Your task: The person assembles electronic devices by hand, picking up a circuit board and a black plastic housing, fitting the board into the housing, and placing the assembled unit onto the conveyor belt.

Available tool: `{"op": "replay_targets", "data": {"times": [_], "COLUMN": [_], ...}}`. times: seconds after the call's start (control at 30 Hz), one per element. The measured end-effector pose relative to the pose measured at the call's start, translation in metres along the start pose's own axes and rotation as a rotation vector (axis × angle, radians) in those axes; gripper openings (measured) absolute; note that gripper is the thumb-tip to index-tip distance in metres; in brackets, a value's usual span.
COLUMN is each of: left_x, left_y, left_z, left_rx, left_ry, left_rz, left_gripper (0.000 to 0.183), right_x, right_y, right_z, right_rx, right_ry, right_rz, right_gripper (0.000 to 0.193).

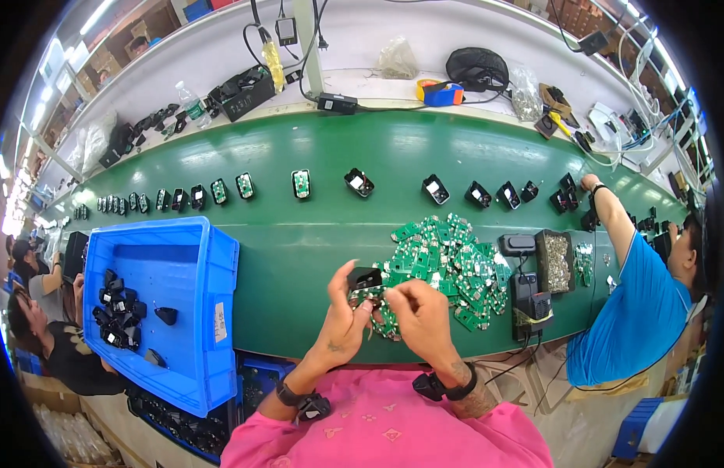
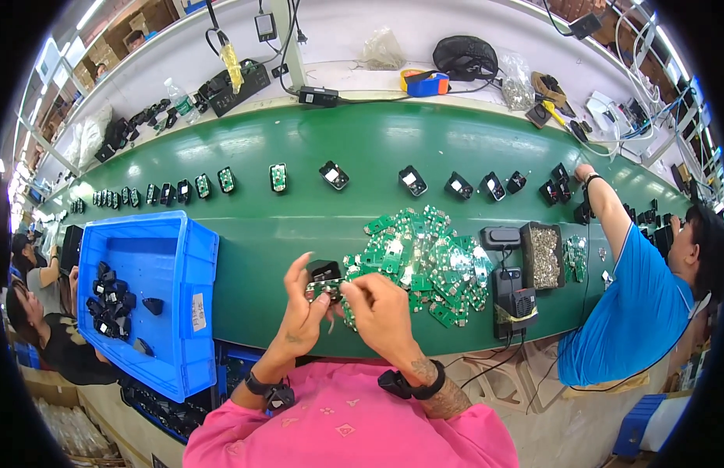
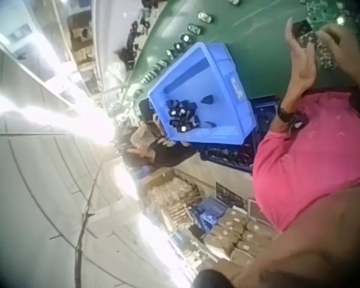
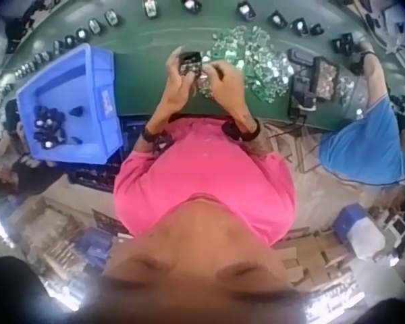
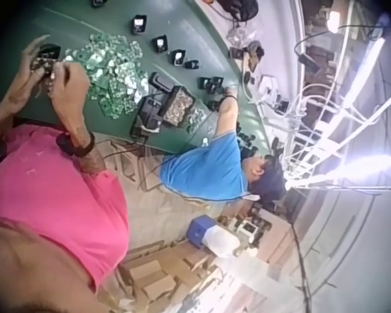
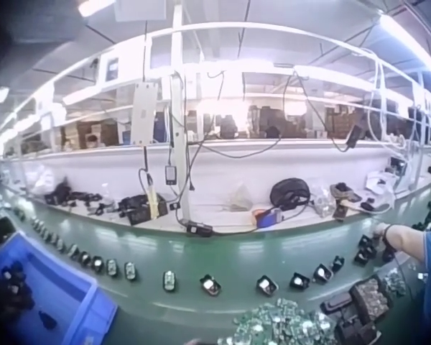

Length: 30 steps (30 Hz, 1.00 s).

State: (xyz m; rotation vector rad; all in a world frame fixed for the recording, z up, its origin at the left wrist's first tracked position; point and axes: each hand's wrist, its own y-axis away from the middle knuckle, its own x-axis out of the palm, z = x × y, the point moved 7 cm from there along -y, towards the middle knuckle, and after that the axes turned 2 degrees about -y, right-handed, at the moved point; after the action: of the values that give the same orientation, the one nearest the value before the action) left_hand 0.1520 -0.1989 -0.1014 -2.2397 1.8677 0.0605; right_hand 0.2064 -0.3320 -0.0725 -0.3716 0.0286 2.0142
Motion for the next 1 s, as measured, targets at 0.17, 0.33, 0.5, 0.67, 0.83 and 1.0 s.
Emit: {"op": "replay_targets", "data": {"times": [0.17,0.33,0.5,0.67,0.83,1.0], "left_x": [0.004,0.014,0.033,0.031,0.008,-0.006], "left_y": [-0.018,-0.039,-0.050,-0.060,-0.065,-0.059], "left_z": [-0.029,-0.014,0.008,0.020,0.030,0.029], "left_rx": [0.124,0.038,0.197,0.166,0.166,0.286], "left_ry": [-0.055,-0.131,-0.134,0.022,0.084,-0.110], "left_rz": [0.095,0.231,0.214,0.263,0.086,-0.066], "left_gripper": [0.056,0.057,0.065,0.061,0.047,0.047], "right_x": [-0.003,-0.028,-0.022,-0.031,-0.009,0.006], "right_y": [-0.004,0.008,0.004,-0.008,-0.033,-0.043], "right_z": [-0.039,-0.029,-0.022,-0.053,-0.024,-0.006], "right_rx": [0.155,0.140,-0.010,0.084,0.000,-0.028], "right_ry": [-0.264,-0.101,-0.092,-0.219,0.127,0.102], "right_rz": [-0.035,-0.150,-0.087,-0.133,0.013,-0.048], "right_gripper": [0.015,0.012,0.010,0.021,0.023,0.022]}}
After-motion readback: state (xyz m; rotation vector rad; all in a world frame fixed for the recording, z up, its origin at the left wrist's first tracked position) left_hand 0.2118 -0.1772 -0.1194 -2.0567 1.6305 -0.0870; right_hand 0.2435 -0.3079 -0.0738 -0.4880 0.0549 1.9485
